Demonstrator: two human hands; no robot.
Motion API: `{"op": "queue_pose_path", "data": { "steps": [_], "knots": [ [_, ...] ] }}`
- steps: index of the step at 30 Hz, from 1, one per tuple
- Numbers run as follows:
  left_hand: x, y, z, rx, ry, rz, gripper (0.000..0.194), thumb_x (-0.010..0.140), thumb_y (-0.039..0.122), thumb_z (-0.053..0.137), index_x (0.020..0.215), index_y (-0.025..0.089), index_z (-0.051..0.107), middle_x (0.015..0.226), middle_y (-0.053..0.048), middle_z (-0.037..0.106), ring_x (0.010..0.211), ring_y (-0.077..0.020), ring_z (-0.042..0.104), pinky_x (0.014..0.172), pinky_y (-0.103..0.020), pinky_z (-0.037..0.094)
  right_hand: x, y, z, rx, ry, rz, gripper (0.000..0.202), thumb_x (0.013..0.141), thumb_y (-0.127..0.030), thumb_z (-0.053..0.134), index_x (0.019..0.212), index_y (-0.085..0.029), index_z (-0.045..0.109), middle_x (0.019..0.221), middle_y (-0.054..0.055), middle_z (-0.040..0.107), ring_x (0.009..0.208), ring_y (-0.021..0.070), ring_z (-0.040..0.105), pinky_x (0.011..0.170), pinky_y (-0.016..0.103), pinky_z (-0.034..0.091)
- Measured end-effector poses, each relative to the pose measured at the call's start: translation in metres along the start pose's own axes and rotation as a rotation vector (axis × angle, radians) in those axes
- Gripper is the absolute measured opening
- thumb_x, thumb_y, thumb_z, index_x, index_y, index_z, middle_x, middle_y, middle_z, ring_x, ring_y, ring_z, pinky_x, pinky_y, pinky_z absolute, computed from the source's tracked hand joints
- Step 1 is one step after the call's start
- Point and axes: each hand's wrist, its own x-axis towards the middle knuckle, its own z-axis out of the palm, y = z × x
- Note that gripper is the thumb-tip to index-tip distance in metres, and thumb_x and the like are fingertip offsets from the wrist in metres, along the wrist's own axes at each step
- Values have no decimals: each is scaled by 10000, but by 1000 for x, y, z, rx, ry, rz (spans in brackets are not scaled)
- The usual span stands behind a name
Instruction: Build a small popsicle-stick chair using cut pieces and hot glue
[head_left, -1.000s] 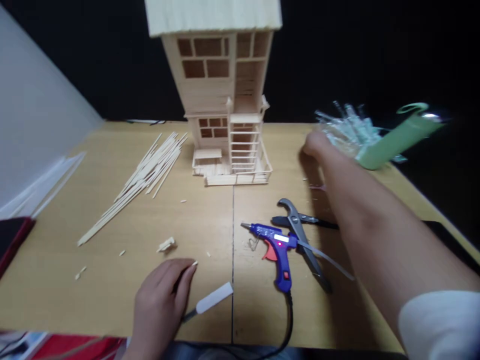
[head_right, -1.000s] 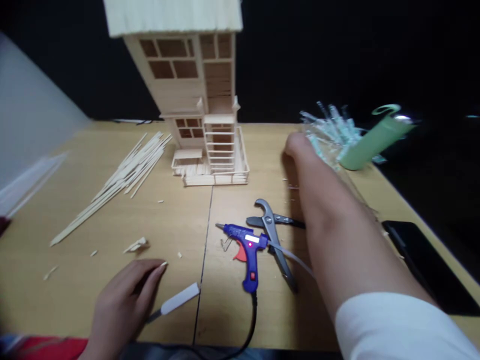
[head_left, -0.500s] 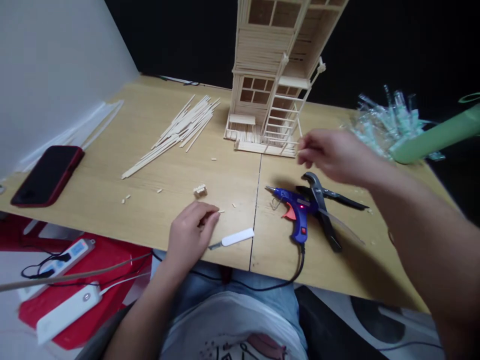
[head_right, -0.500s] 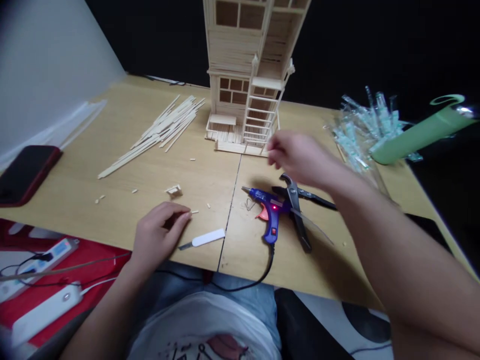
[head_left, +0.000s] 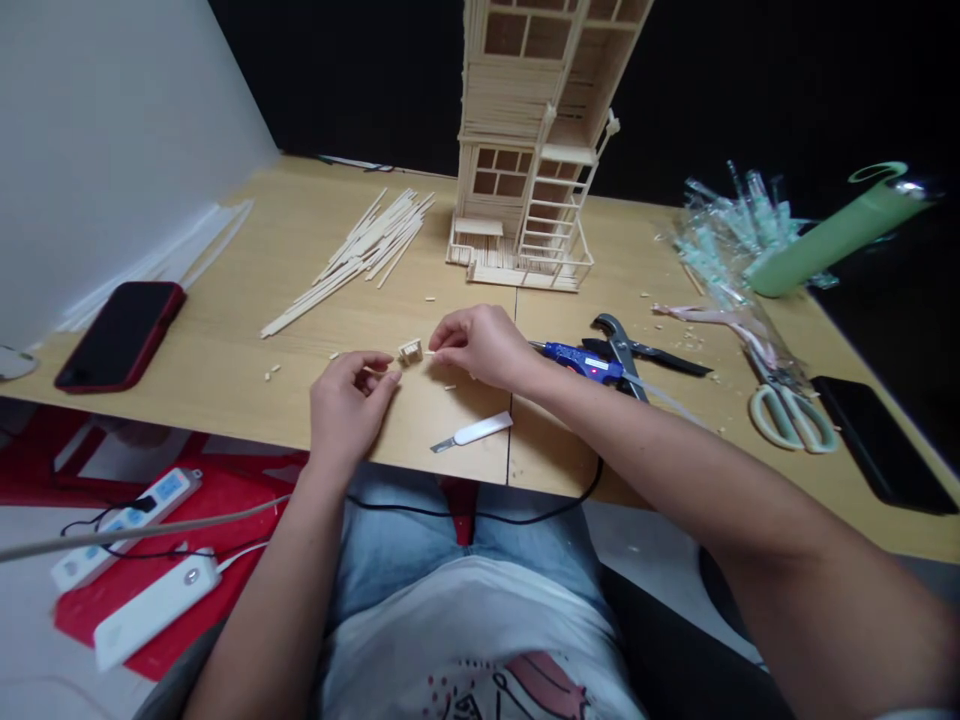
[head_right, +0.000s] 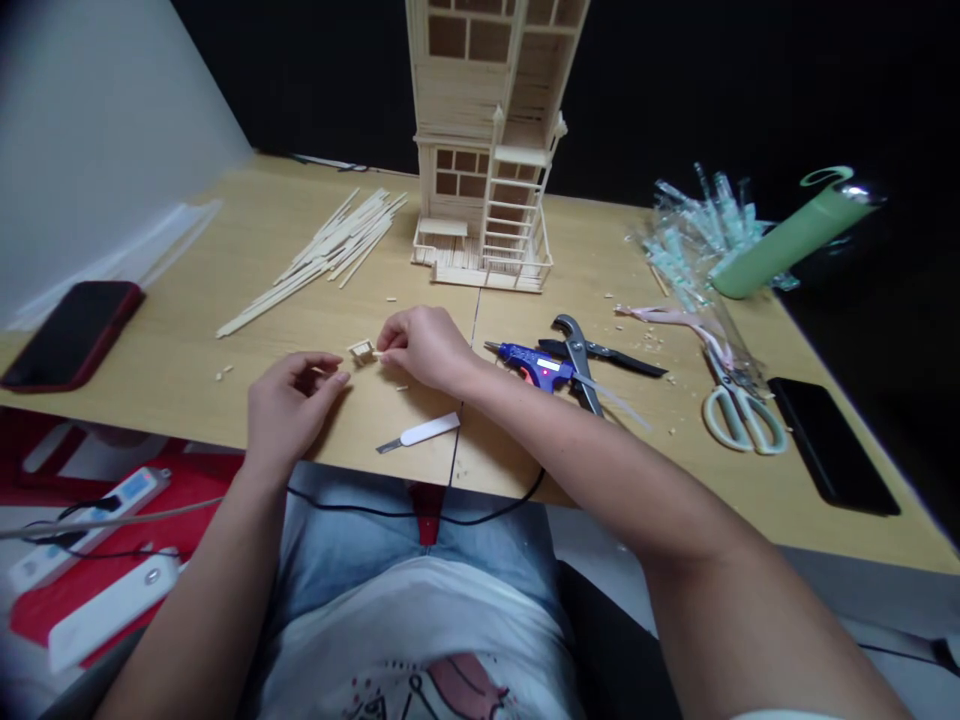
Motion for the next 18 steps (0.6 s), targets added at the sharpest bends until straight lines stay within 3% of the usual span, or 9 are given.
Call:
{"op": "queue_pose_path", "data": {
  "steps": [7, 12, 18],
  "knots": [
    [13, -4, 12, 49, -12, 144, 412, 784, 263, 776, 1169, 152, 683, 1057, -67, 680, 743, -139, 588, 740, -296, 512, 5, 3, 12, -54, 26, -57, 85, 803, -68, 747, 801, -153, 753, 728, 10, 739, 672, 129, 657, 633, 230, 435],
    [4, 9, 7, 159, 78, 213, 193, 850, 242, 727, 1023, 165, 686, 890, -28, 639, 744, -155, 561, 752, -300, 483, 1, 5, 17, 32, 20, -60, 111, 807, -72, 750, 807, -162, 686, 749, -7, 738, 703, 127, 673, 657, 224, 447],
    [-6, 16, 13, 140, 47, 292, 120, 928, 288, 676, 968, 195, 739, 891, -38, 695, 721, -147, 588, 727, -285, 475, -4, 2, 20, 190, -21, -6, 194, 801, -74, 763, 783, -183, 604, 673, -33, 699, 640, 128, 671, 625, 232, 451]
  ]
}}
